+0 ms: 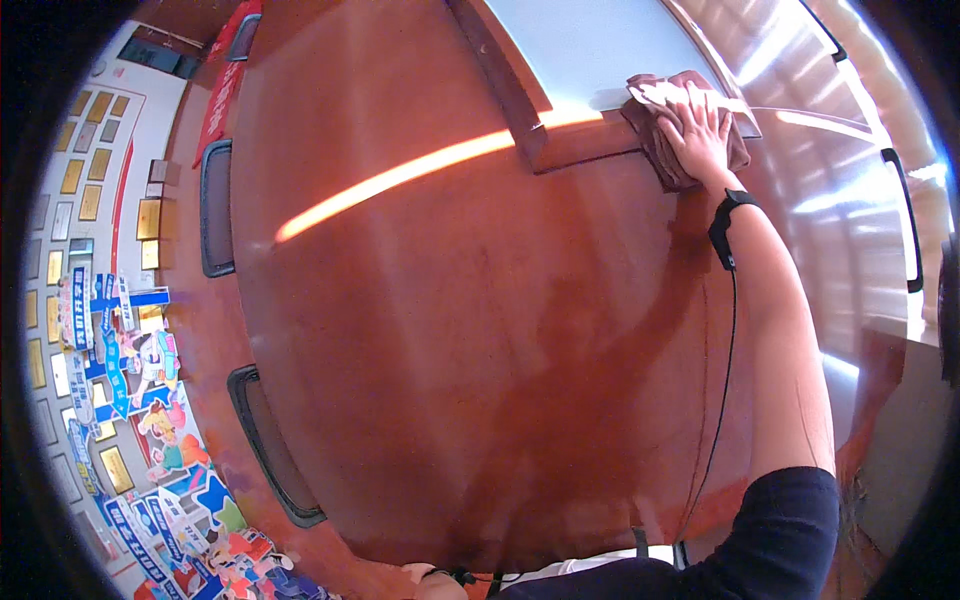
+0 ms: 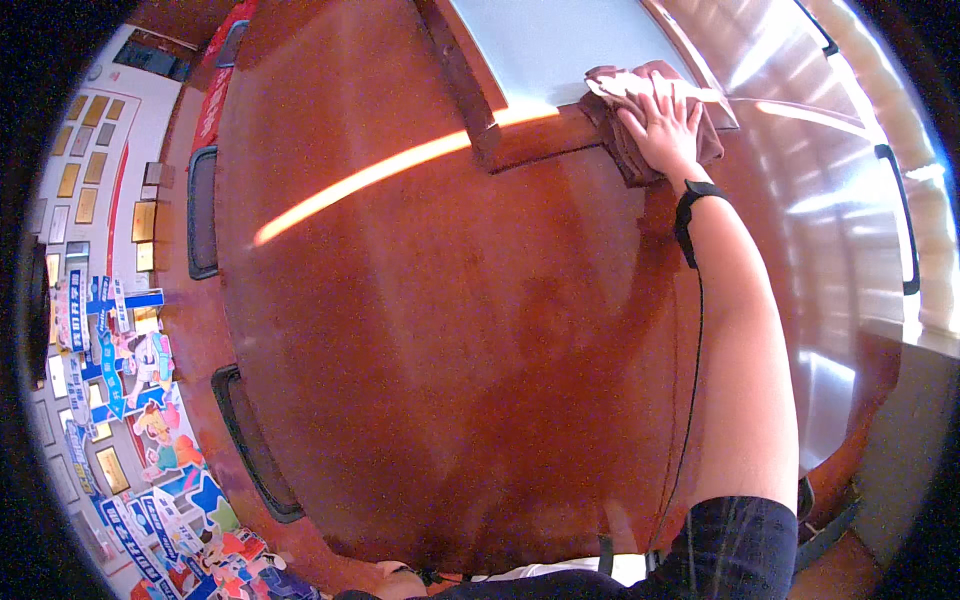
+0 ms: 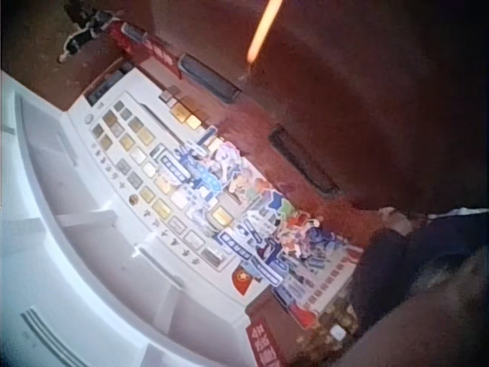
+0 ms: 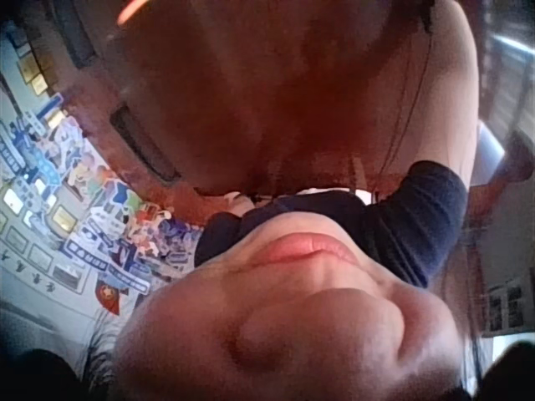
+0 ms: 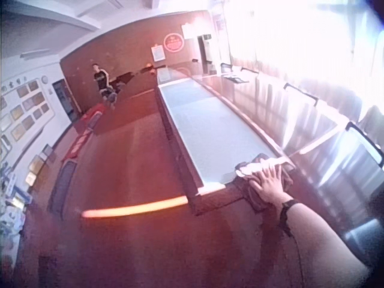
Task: The person wipes a large wooden table with a cloth, moving to different sections to cover the surface.
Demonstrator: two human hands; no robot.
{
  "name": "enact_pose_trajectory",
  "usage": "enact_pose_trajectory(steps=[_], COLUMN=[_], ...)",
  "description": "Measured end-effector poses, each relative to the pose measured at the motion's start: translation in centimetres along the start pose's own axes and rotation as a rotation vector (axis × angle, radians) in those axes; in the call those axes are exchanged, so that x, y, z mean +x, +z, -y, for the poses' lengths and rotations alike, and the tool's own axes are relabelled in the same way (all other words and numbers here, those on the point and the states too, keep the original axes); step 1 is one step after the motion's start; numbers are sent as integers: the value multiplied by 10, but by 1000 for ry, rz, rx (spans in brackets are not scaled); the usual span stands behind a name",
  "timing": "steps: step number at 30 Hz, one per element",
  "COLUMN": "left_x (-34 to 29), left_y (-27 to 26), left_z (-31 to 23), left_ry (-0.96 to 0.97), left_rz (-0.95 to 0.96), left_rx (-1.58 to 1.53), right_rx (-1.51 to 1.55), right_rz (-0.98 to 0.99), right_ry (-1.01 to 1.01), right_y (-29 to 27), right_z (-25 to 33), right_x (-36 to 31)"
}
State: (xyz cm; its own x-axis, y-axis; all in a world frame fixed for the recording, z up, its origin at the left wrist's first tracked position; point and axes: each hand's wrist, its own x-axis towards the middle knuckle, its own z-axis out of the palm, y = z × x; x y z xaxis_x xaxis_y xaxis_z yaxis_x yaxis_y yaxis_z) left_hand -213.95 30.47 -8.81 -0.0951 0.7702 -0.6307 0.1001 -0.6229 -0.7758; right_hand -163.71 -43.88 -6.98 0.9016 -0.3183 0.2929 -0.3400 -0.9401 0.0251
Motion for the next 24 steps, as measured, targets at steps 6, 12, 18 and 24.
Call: enact_pose_trajectory(steps=[6,12,18,24], left_x=[-1,-9,-13,-12], left_y=[-1,-2,-7,-6], left_z=[-13,-8,-21,-22], left_ry=[15,-7,9,23], left_rz=[5,-5,-10,-21], left_rx=[24,26,49,115], right_rx=[10,35,-22,-16], right_rz=[-8,156,158,128], right_ry=[48,129,137,316], right_y=[9,17,60,55], right_z=[-5,-9,-103,-178], right_x=[11,27,54,28])
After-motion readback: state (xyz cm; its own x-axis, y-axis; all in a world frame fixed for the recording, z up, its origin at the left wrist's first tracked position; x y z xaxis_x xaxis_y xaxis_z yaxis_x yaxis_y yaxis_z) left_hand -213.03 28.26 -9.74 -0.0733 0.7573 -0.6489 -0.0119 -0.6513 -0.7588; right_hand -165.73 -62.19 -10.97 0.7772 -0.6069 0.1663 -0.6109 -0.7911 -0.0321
